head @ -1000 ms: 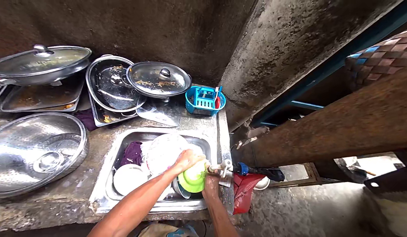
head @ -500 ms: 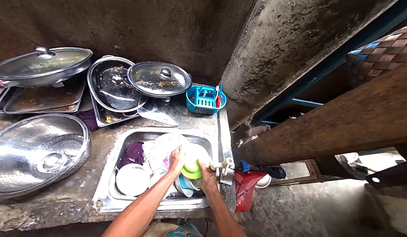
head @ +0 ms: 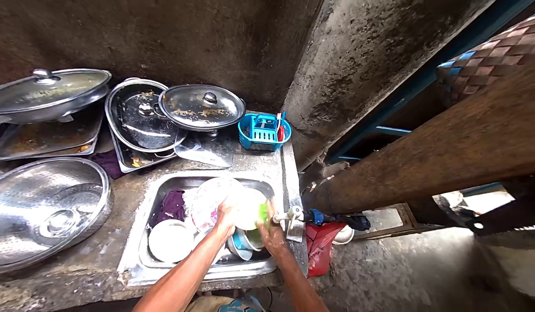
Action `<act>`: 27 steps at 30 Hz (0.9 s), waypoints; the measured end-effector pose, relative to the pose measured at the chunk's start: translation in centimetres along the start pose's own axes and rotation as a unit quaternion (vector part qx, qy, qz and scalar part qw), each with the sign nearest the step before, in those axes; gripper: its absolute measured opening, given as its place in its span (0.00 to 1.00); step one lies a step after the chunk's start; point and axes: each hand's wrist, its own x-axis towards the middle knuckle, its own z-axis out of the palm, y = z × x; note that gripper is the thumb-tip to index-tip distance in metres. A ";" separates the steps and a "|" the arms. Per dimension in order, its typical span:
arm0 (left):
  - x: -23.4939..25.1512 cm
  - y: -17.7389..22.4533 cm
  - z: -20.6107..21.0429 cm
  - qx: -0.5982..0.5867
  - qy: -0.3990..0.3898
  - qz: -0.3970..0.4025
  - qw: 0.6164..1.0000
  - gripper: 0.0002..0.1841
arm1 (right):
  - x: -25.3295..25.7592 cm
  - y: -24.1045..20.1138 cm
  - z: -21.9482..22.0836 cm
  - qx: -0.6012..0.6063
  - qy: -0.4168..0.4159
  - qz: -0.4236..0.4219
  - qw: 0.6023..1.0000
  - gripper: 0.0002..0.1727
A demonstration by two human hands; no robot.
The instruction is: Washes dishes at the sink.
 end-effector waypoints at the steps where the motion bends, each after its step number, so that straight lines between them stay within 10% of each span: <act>1: -0.3 -0.2 0.2 0.006 0.003 -0.004 1.000 0.16 | 0.2 0.1 0.3 0.079 0.062 0.051 0.994 0.38; 6: 1.0 -0.6 0.0 0.278 -0.116 0.026 0.953 0.30 | 1.0 0.3 1.0 0.247 0.151 0.181 0.940 0.23; 12: -0.1 2.5 2.0 0.596 -0.281 0.327 0.677 0.39 | 0.9 0.4 2.1 0.328 0.194 0.232 0.895 0.17; 15: -0.5 -0.1 2.0 0.594 -0.271 0.438 0.619 0.32 | 0.9 0.1 2.1 0.351 0.209 0.230 0.883 0.20; 19: 0.8 3.0 1.6 0.636 -0.259 0.267 0.676 0.30 | 1.2 -0.3 2.8 0.332 0.236 0.209 0.889 0.15; 24: 1.1 3.1 0.1 0.389 -0.165 0.137 0.896 0.22 | 2.0 0.4 3.1 0.384 0.285 0.191 0.857 0.20; 27: -0.8 3.5 -0.2 0.314 -0.231 0.131 0.912 0.31 | 2.3 0.3 3.4 0.407 0.292 0.207 0.841 0.21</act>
